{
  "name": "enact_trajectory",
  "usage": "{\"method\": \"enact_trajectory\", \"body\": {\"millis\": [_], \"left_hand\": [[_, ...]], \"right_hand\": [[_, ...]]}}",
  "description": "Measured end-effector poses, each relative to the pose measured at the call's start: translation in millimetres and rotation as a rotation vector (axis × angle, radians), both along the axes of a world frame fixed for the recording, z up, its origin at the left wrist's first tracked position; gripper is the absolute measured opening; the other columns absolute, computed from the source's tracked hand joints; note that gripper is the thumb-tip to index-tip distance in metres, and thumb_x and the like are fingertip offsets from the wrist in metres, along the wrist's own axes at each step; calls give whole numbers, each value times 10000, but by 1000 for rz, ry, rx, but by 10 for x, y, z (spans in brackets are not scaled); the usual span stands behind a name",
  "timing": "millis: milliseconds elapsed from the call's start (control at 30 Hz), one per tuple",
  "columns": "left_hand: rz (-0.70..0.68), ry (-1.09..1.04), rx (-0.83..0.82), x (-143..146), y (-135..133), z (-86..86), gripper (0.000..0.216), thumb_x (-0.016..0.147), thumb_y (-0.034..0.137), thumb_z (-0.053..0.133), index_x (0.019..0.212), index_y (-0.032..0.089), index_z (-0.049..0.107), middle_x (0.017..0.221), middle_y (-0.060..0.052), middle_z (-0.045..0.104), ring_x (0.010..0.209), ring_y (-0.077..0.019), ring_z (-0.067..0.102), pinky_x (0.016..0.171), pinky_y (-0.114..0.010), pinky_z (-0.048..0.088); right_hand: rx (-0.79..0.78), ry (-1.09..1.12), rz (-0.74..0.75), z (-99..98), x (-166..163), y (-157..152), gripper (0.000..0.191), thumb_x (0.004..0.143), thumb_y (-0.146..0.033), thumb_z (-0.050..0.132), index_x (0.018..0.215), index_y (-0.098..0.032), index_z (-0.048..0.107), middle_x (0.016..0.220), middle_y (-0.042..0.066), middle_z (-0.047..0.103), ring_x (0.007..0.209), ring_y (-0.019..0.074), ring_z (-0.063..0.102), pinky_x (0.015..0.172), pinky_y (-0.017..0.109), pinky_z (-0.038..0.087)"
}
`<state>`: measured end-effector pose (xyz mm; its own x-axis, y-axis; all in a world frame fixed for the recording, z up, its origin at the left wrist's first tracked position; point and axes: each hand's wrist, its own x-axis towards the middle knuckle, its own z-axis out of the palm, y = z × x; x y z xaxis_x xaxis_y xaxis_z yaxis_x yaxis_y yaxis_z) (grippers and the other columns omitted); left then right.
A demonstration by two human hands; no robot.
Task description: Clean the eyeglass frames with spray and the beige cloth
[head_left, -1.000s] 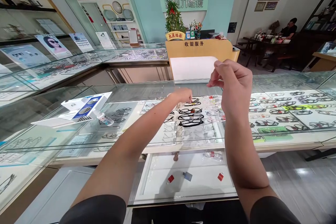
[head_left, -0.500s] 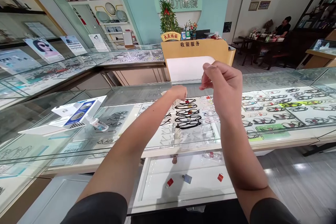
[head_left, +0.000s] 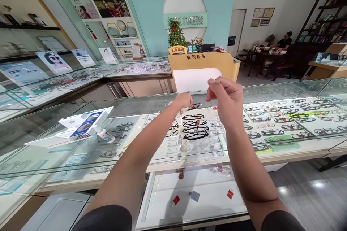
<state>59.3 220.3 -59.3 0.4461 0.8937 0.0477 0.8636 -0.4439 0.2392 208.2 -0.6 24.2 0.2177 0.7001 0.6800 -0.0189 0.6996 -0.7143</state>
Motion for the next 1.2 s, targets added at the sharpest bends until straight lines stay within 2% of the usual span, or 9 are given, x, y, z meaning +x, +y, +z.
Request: {"method": "enact_trajectory", "body": {"millis": [67,200,267,333,467,567,833,967,1200], "left_hand": [[39,-50,21,-124,-66,166,115,770,296,864,762,193,814,809,-79,769,858,-272,709,740,-354,481],[79,-286,140,-398,-444,488,277,874,488,743,883,229,839,983,-54,805,908,-231,667,746,-334,441],[54,-654,209,-507,-773,617,283,813,488,803,818,205,806,922,-52,771,852,-205,625,728,-318,421],[36,-917,150,-573,-1155,717,315,784,512,835,794,202,781,768,-23,688,694,-156,517,641,-298,355],[13,-1200,149,-605,-1839,810,299,770,459,883,752,198,738,718,7,607,635,-111,425,598,-270,309],[-12,-1296,138,-617,-2109,782,297,781,453,896,754,205,733,707,15,589,627,-106,419,573,-259,305],[-59,-1265,62,-719,-2243,671,316,866,524,843,831,220,764,642,29,527,566,-96,349,531,-261,258],[-61,-1225,91,-741,-2289,668,314,879,522,830,847,216,774,684,15,576,591,-102,379,548,-266,297],[-13,-1160,141,-776,-2322,647,321,905,545,798,895,225,806,676,12,564,613,-117,421,574,-275,321]], "right_hand": [[-9,1,15,-9,-3,11,416,967,-356,673,588,-228,560,598,-28,537,574,120,497,596,302,519],[-49,-34,20,-41,16,66,391,964,-360,674,605,-224,601,625,-25,557,557,116,479,561,300,493],[-94,-91,36,-57,24,93,366,962,-366,683,632,-220,620,632,-29,553,557,113,472,545,294,451],[-141,-174,72,-68,13,98,313,959,-374,698,694,-218,640,629,-40,531,559,109,459,543,290,398],[-157,-284,129,-72,-82,14,228,967,-410,719,854,-216,681,626,-62,497,585,110,444,585,298,354],[-132,-349,135,-75,-173,-88,207,972,-414,725,927,-214,696,630,-67,492,605,114,434,598,301,337],[-129,-411,120,-88,-259,-229,211,986,-377,691,864,-205,679,641,-54,509,605,114,387,582,306,290],[-127,-406,102,-106,-268,-236,178,967,-335,694,845,-208,675,623,-61,491,596,113,369,581,305,274],[-168,-487,-62,-134,-219,-256,165,982,-351,668,876,-226,667,574,-60,583,527,114,430,569,296,317]]}}
